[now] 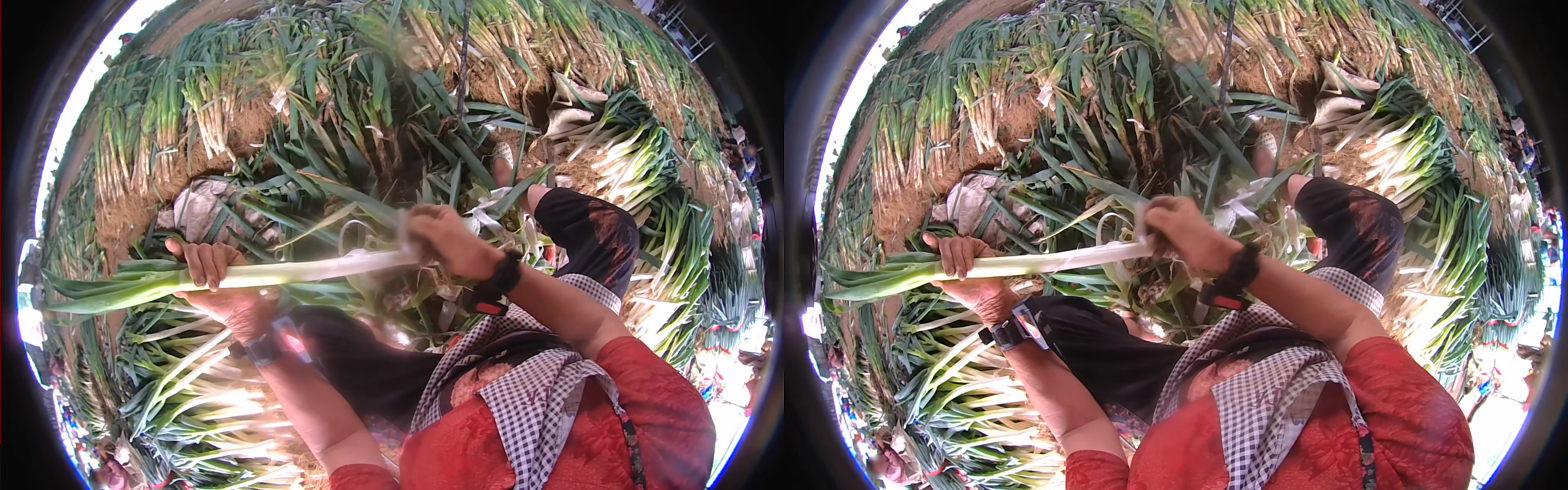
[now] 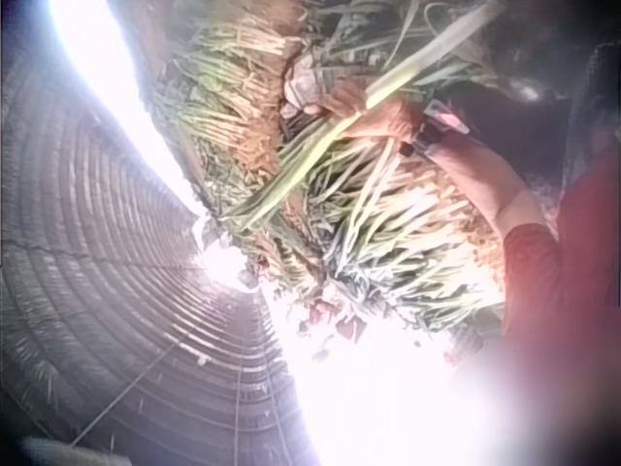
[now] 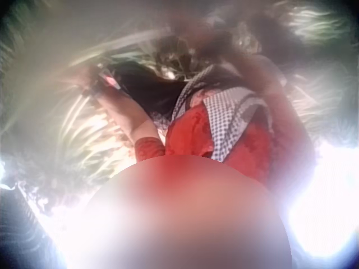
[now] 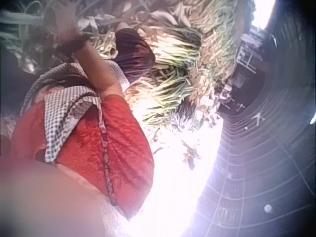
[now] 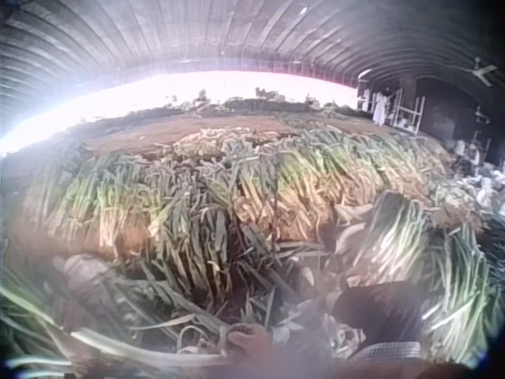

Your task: The person picks up leeks one at a time, peels away the outer layers by hand, and places the cleaned vegetables onto a separate stack.

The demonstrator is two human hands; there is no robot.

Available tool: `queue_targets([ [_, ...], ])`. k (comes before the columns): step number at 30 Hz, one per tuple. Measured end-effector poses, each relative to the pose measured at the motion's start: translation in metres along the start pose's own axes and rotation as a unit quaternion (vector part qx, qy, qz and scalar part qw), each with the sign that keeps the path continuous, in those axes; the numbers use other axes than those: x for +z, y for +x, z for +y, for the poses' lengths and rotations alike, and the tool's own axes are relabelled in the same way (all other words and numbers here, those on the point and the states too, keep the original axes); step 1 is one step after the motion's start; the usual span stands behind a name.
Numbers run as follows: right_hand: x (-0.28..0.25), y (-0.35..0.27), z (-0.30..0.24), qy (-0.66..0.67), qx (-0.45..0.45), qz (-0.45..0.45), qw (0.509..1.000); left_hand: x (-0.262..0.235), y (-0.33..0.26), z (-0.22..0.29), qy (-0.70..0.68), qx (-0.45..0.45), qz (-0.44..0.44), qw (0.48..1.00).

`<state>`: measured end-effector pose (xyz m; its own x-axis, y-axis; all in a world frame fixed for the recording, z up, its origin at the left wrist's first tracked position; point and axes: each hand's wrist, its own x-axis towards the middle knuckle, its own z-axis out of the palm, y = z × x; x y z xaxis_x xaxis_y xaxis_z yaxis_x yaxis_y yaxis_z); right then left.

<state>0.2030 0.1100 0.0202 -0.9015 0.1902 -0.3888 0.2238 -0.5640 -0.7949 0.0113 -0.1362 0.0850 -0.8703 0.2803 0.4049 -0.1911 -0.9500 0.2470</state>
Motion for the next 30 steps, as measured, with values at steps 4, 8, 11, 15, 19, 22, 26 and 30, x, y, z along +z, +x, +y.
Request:
queue_targets([
  [4,-0.122,0.014,0.03,-0.023,-0.199,0.107,0.974,0.006,0.005,0.001,-0.032,0.004,-0.004,0.999],
  [8,-0.184,0.012,0.012,0.395,-0.049,0.31,0.863,-0.005,0.008,0.01,-0.017,0.024,-0.016,0.999],
  [11,-0.181,0.009,0.003,-0.037,-0.112,0.352,0.928,-0.01,0.007,0.009,-0.002,0.028,-0.011,1.0],
  [15,-0.102,0.006,-0.028,-0.603,-0.347,0.075,0.715,-0.007,0.008,-0.002,0.011,0.006,-0.015,1.0],
  [19,-0.007,-0.002,-0.039,-0.532,-0.394,-0.084,0.745,-0.005,0.008,-0.013,-0.021,-0.037,-0.036,0.998],
  [22,0.023,-0.001,-0.029,-0.486,-0.402,-0.095,0.77,-0.004,0.008,-0.018,-0.029,-0.044,-0.059,0.997],
  [26,0.029,0.003,-0.02,-0.508,-0.4,-0.125,0.753,0.001,0.005,-0.016,-0.036,-0.043,-0.062,0.996],
  [30,0.042,-0.011,-0.019,-0.398,-0.183,-0.038,0.898,0.001,0.002,-0.007,-0.042,-0.043,-0.043,0.997],
])
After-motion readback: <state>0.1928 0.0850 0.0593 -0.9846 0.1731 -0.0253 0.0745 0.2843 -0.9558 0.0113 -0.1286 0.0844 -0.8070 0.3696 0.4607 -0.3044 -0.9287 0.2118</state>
